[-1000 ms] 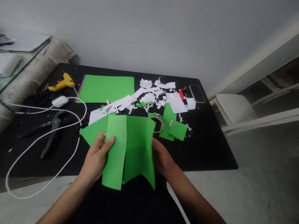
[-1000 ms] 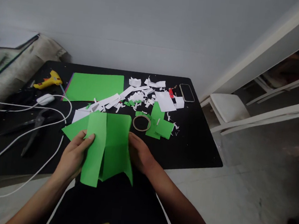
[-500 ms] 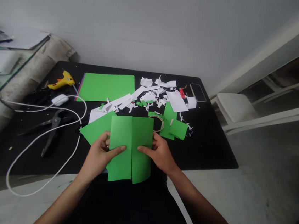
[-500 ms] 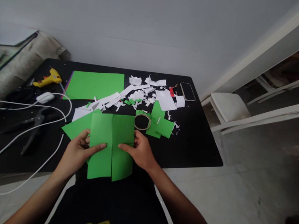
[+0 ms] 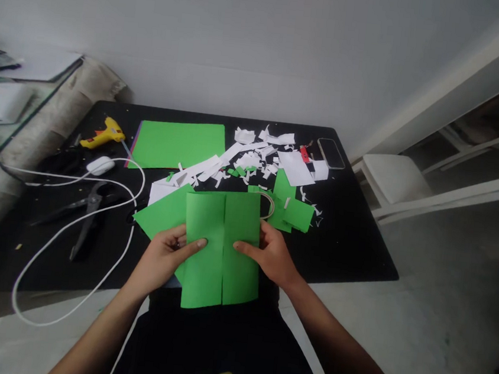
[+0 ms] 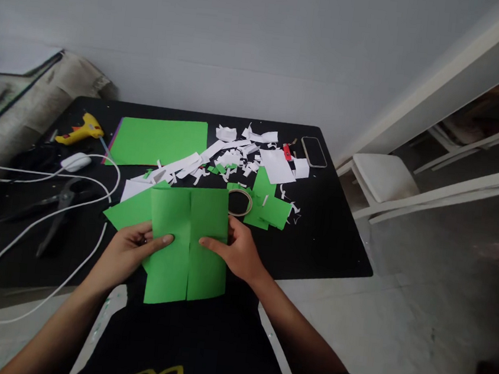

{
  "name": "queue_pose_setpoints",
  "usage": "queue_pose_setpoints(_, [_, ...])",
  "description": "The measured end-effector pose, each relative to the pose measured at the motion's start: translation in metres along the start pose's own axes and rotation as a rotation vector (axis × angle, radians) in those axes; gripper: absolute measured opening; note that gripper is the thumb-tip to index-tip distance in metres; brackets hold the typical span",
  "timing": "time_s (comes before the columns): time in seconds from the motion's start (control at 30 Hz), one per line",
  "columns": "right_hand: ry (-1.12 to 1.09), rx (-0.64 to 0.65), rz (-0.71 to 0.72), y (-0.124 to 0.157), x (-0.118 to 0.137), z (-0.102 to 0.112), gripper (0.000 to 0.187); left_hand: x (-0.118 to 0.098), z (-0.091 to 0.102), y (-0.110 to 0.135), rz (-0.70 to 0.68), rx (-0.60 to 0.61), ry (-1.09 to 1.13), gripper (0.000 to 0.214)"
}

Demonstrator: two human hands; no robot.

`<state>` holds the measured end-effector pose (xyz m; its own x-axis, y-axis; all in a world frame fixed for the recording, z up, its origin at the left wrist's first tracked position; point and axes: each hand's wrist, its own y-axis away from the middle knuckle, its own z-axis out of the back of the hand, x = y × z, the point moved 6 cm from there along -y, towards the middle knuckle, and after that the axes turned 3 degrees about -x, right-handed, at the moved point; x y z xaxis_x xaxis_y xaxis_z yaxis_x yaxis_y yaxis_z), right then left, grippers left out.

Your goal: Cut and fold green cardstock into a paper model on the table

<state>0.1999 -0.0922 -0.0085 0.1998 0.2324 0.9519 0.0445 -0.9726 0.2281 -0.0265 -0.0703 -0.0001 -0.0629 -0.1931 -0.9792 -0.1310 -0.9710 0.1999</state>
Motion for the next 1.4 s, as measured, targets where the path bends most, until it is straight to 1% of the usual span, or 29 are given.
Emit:
queue_pose_setpoints(0.07, [-0.028,0.042,-0.009,0.001,0.002,-0.001,0.048,-0.001,-0.001,0.0,0.003,0.006,0.002,0.032])
queue_pose_setpoints(0.13, [-0.025,0.055,-0.025,0.002,0.001,0.0,0.047,0.0,-0.004,0.001,0.028,0.038,0.04,0.024])
queue_pose_setpoints(0.2, [0.008,0.03,-0.031,0.002,-0.001,0.002,0.048,0.002,-0.007,0.001,0.053,0.058,0.086,0.022])
queue_pose_setpoints(0.27, [0.036,-0.007,-0.024,0.003,-0.004,0.004,0.043,0.004,-0.009,0.0,0.072,0.066,0.111,0.026])
queue_pose_setpoints(0.33, [0.049,-0.025,-0.018,0.002,-0.005,0.004,0.036,0.005,-0.01,0.0,0.071,0.071,0.09,0.027])
queue_pose_setpoints(0.4, [0.063,-0.026,0.0,0.003,-0.002,0.004,0.032,0.001,-0.007,0.0,0.043,0.054,0.038,0.023])
queue_pose_setpoints(0.43, [0.083,-0.029,0.033,0.003,0.003,0.005,0.031,-0.004,-0.004,0.001,0.01,0.03,0.003,0.021])
queue_pose_setpoints(0.5, [0.161,-0.028,0.169,0.006,0.02,0.008,0.021,-0.019,0.003,0.006,-0.113,-0.028,-0.078,0.016])
queue_pose_setpoints(0.57, [0.267,-0.025,0.356,0.013,0.04,0.01,0.004,-0.039,0.009,0.013,-0.315,-0.07,-0.174,0.009])
queue_pose_setpoints(0.6, [0.311,-0.033,0.434,0.016,0.048,0.011,0.005,-0.047,0.011,0.016,-0.417,-0.091,-0.22,0.003])
queue_pose_setpoints(0.67, [0.362,-0.074,0.519,0.02,0.055,0.014,0.016,-0.056,0.012,0.022,-0.571,-0.125,-0.288,0.011])
queue_pose_setpoints(0.73, [0.359,-0.146,0.514,0.02,0.05,0.019,0.018,-0.053,0.013,0.022,-0.623,-0.174,-0.304,0.02])
queue_pose_setpoints(0.8, [0.308,-0.191,0.432,0.016,0.034,0.023,0.014,-0.04,0.014,0.017,-0.6,-0.227,-0.279,0.023])
queue_pose_setpoints(0.87, [0.223,-0.15,0.292,0.009,0.014,0.022,0.01,-0.024,0.012,0.011,-0.539,-0.223,-0.259,0.022])
queue_pose_setpoints(0.93, [0.142,-0.06,0.158,0.004,-0.003,0.02,0.012,-0.009,0.009,0.006,-0.455,-0.143,-0.23,0.019])
queue_pose_setpoints(1.03, [0.065,0.045,0.045,0.002,-0.014,0.017,0.015,0.008,0.009,0.003,-0.335,-0.044,-0.172,0.013])
queue_pose_setpoints(1.13, [0.036,0.122,0.0,0.003,-0.015,0.016,0.02,0.015,0.011,0.003,-0.242,0.02,-0.105,0.018])
queue_pose_setpoints(1.2, [0.029,0.146,0.007,0.004,-0.013,0.016,0.025,0.016,0.012,0.004,-0.209,0.054,-0.074,0.025])
queue_pose_setpoints(1.27, [0.031,0.149,0.032,0.005,-0.011,0.016,0.027,0.014,0.012,0.004,-0.211,0.075,-0.073,0.026])
queue_pose_setpoints(1.4, [0.063,0.144,0.077,0.006,-0.006,0.015,0.025,0.005,0.008,0.004,-0.268,0.097,-0.07,0.021])
